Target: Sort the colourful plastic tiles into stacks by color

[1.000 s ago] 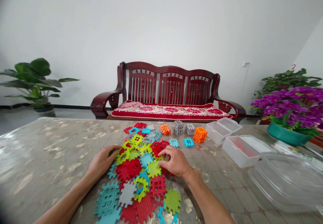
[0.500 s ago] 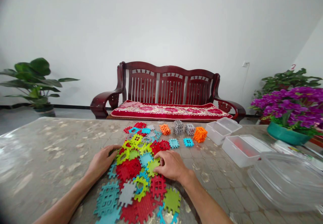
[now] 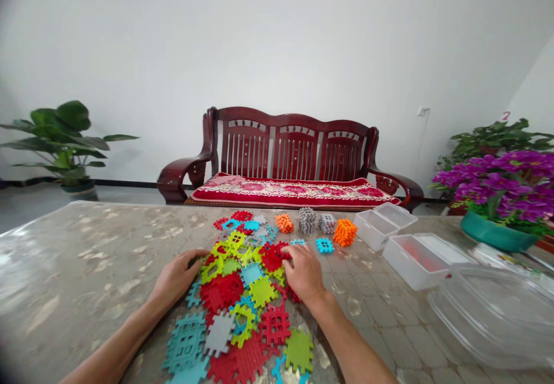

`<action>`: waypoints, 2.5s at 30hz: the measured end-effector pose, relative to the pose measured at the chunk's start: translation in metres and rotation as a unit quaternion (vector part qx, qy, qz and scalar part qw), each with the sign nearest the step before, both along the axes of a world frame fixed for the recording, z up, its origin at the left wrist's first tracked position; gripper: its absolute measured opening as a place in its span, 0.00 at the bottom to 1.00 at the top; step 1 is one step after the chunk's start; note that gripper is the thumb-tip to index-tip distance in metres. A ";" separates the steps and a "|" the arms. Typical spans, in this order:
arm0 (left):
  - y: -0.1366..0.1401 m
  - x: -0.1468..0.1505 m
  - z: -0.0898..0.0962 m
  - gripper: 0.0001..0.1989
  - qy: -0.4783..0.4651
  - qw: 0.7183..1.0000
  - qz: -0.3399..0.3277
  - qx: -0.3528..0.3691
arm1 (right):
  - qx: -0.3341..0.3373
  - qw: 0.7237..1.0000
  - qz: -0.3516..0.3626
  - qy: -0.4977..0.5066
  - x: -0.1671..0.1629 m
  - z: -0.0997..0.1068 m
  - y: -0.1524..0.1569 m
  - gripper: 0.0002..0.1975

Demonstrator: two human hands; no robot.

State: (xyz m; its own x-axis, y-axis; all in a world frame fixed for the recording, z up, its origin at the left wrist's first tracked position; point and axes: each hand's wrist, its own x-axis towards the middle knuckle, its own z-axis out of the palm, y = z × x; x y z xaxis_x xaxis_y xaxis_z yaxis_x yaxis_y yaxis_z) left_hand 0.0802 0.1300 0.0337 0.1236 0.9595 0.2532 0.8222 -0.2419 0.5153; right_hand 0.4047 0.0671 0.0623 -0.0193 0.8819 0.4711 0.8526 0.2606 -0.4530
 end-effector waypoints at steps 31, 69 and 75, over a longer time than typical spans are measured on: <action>-0.004 0.003 0.005 0.18 0.004 1.000 0.011 -0.011 | -0.089 0.962 0.245 0.086 0.009 0.011 -0.006 0.31; -0.090 0.043 0.011 0.27 0.217 0.936 -0.224 0.162 | -0.090 0.968 0.232 -0.025 -0.008 -0.010 -0.043 0.34; -0.075 0.027 0.028 0.22 0.179 0.953 -0.160 0.184 | -0.031 0.994 0.103 -0.018 0.001 -0.026 -0.032 0.29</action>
State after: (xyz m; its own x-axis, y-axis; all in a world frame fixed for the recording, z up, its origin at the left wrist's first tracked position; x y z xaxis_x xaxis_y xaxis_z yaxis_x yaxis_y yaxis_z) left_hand 0.1076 0.0549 0.0621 0.5372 0.7125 0.4514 0.7827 -0.6206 0.0481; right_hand 0.4054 0.0349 0.0363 -0.2193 0.8844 0.4120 0.8000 0.4047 -0.4430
